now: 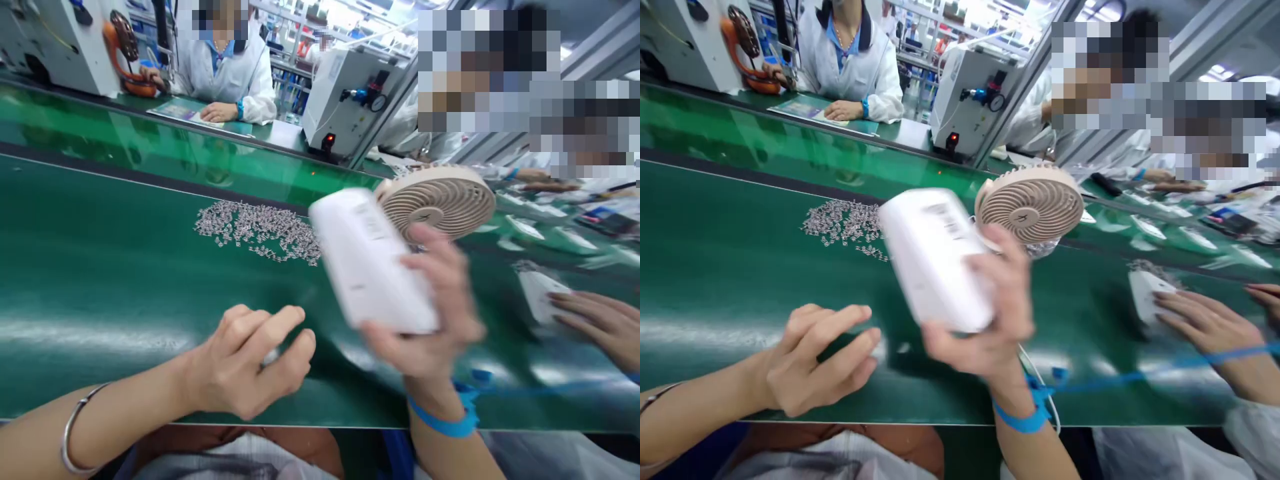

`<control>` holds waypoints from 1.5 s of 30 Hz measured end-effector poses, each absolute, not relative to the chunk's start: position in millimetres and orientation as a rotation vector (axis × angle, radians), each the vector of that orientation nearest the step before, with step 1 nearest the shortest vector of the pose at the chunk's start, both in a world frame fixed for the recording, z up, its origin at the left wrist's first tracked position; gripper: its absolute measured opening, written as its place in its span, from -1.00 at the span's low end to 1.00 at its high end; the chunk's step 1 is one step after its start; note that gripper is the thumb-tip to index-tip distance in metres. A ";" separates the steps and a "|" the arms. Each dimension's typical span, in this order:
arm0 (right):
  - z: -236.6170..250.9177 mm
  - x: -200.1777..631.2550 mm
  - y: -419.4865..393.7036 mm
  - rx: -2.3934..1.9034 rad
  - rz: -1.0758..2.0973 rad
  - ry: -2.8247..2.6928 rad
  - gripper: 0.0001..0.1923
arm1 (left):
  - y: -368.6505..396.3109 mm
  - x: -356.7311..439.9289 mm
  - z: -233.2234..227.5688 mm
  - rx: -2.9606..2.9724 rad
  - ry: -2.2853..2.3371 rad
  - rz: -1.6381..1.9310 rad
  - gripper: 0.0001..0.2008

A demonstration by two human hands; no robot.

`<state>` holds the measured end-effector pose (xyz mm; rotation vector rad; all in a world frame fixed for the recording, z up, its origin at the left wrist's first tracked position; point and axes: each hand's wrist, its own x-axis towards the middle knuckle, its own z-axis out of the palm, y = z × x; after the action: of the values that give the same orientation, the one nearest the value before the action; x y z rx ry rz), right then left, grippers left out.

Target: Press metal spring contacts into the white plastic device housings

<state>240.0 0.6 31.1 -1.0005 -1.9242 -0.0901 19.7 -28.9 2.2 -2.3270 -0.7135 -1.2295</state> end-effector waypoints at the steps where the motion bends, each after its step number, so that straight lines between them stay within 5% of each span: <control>1: 23.5 226.9 0.2 -0.880 -0.020 -1.998 -0.43 | -27.9 19.3 1.8 -2.316 -0.773 -1.186 -0.73; 7: -7.1 209.8 7.5 -0.687 0.419 -2.279 -0.25 | -18.4 18.1 -6.7 -2.475 -1.155 -0.878 -0.55; 11: -23.6 232.9 44.3 -1.035 0.640 -1.907 -0.46 | -19.9 22.6 -11.7 -2.570 -1.273 -0.670 -0.56; 15: -50.8 250.7 100.5 -1.440 0.442 -1.348 -0.52 | -29.6 28.1 -13.4 -2.611 -1.266 -0.600 -0.54; 22: -54.9 253.5 151.7 -1.697 0.229 -1.655 -0.57 | -33.4 25.8 -12.8 -2.666 -1.152 -0.708 -0.57; 29: -47.2 246.2 165.6 -1.772 0.148 -1.715 -0.81 | -34.6 27.8 -7.7 -2.467 -1.352 -0.608 -0.55; 39: -36.2 239.3 136.4 -1.763 -0.018 -1.517 -0.91 | -37.8 20.2 -3.7 -2.962 -0.926 -0.651 -0.44; 45: -27.3 226.4 88.5 -1.429 0.062 -1.679 -0.90 | -37.9 24.7 -2.7 -2.612 -1.195 -0.376 -0.40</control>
<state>226.4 88.5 -27.3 -1.4289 -1.6792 0.0624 24.7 -37.9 -2.7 -2.6115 -1.1949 -0.3765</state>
